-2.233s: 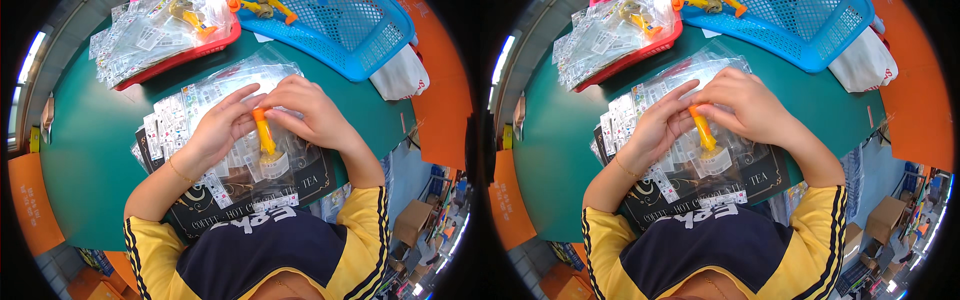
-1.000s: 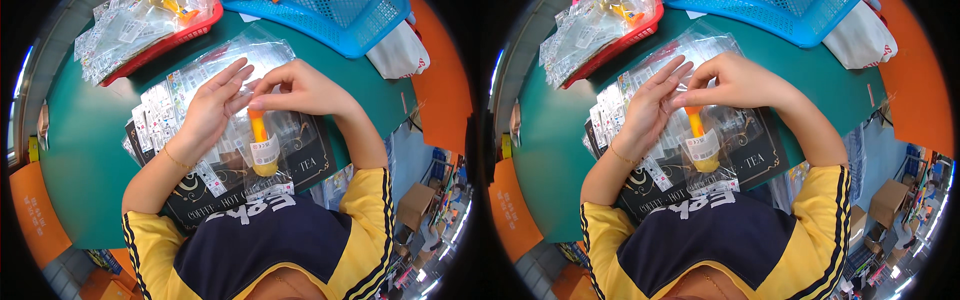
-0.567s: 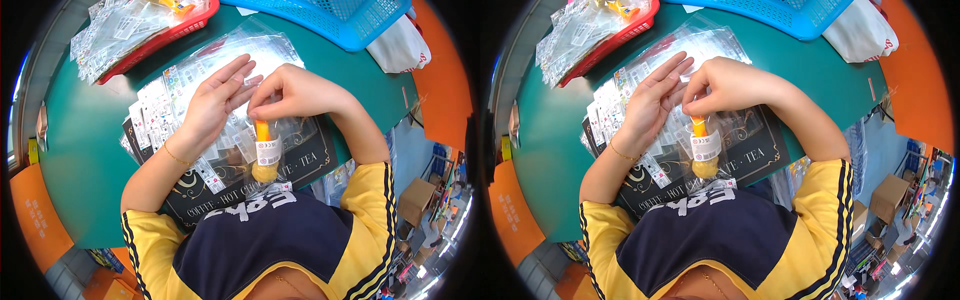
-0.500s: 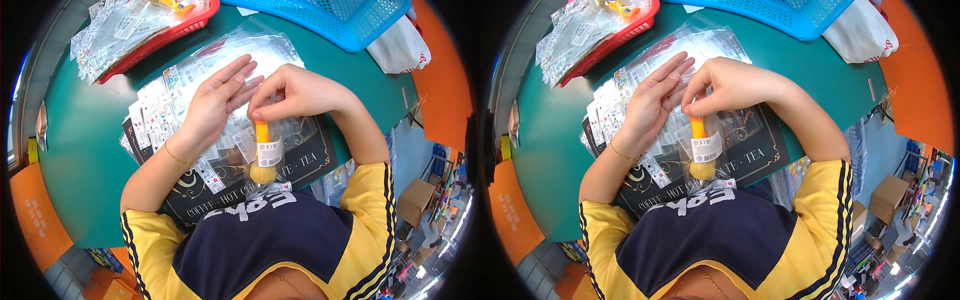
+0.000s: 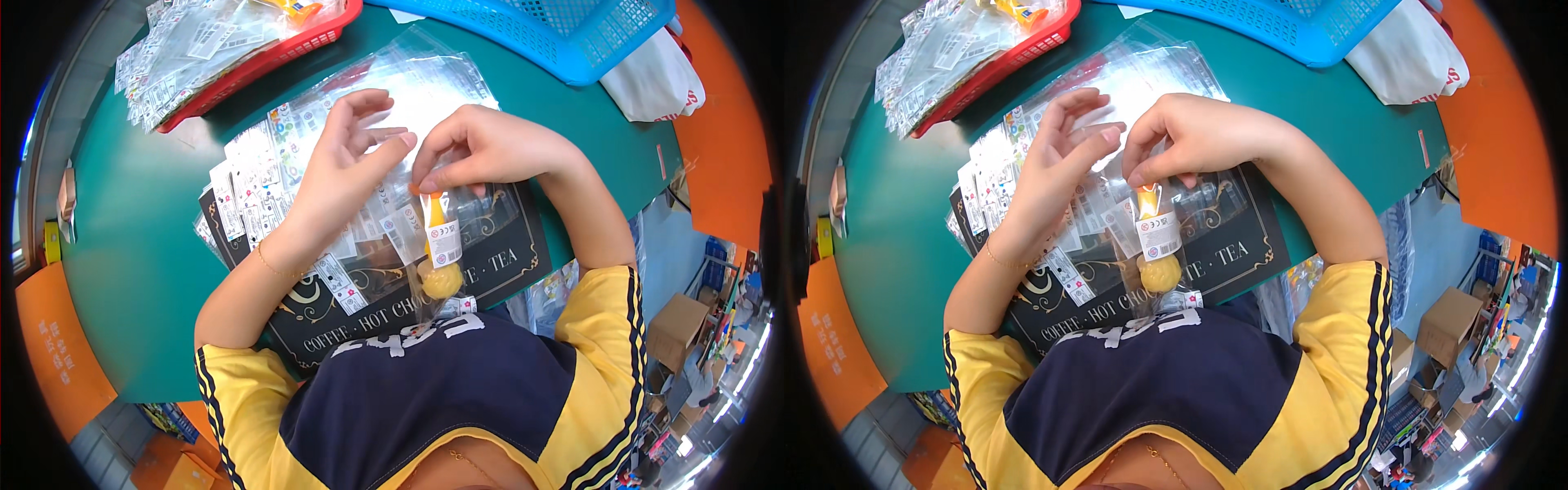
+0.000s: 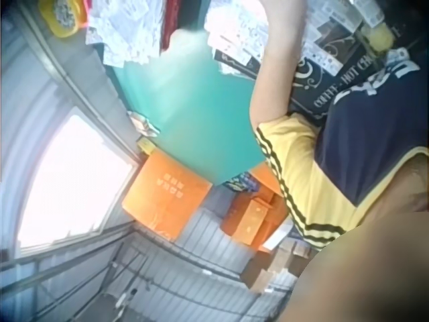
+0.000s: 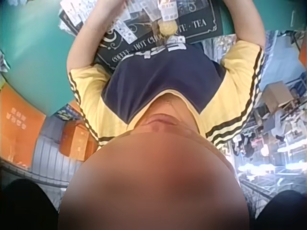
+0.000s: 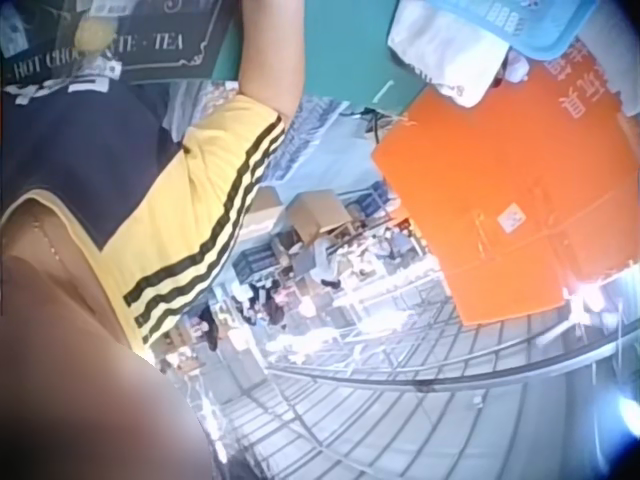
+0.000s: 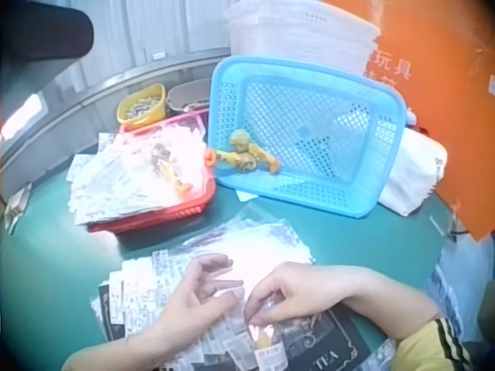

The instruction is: Packaging small plastic toy components into plastic bags.

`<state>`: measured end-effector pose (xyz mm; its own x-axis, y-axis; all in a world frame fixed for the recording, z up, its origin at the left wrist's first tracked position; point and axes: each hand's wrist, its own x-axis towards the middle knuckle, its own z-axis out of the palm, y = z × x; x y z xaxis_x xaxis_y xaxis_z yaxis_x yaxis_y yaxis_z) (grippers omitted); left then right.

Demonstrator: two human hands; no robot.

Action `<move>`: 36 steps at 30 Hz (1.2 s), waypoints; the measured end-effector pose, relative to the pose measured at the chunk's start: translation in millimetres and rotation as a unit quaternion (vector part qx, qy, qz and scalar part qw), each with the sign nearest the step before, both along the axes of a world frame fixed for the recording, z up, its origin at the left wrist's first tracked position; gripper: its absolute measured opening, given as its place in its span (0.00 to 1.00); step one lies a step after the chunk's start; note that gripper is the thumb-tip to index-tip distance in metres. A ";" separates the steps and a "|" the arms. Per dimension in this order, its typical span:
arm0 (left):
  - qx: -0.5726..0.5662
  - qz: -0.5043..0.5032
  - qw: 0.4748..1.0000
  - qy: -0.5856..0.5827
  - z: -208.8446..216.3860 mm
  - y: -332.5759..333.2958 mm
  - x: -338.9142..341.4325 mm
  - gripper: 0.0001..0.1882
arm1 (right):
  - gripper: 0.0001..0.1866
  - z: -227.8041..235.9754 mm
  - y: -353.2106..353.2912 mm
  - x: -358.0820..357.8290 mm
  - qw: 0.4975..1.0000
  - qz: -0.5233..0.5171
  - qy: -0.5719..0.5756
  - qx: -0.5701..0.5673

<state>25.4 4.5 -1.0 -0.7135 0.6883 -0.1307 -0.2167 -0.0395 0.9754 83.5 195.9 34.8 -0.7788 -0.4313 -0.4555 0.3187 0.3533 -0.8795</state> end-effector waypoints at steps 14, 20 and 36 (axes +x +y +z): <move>-0.187 -0.101 0.967 0.139 15.5 -6.1 -8.6 0.24 | 0.08 -3.7 -6.8 6.0 0.992 -0.062 0.112 0.013; -0.149 -0.109 0.980 0.075 11.2 -6.1 -7.4 0.22 | 0.07 -4.2 -8.1 5.1 0.996 -0.074 0.038 0.005; 0.011 0.022 0.999 -0.035 -10.4 -2.7 -9.1 0.17 | 0.11 -8.6 -8.5 3.9 0.989 -0.086 0.011 -0.116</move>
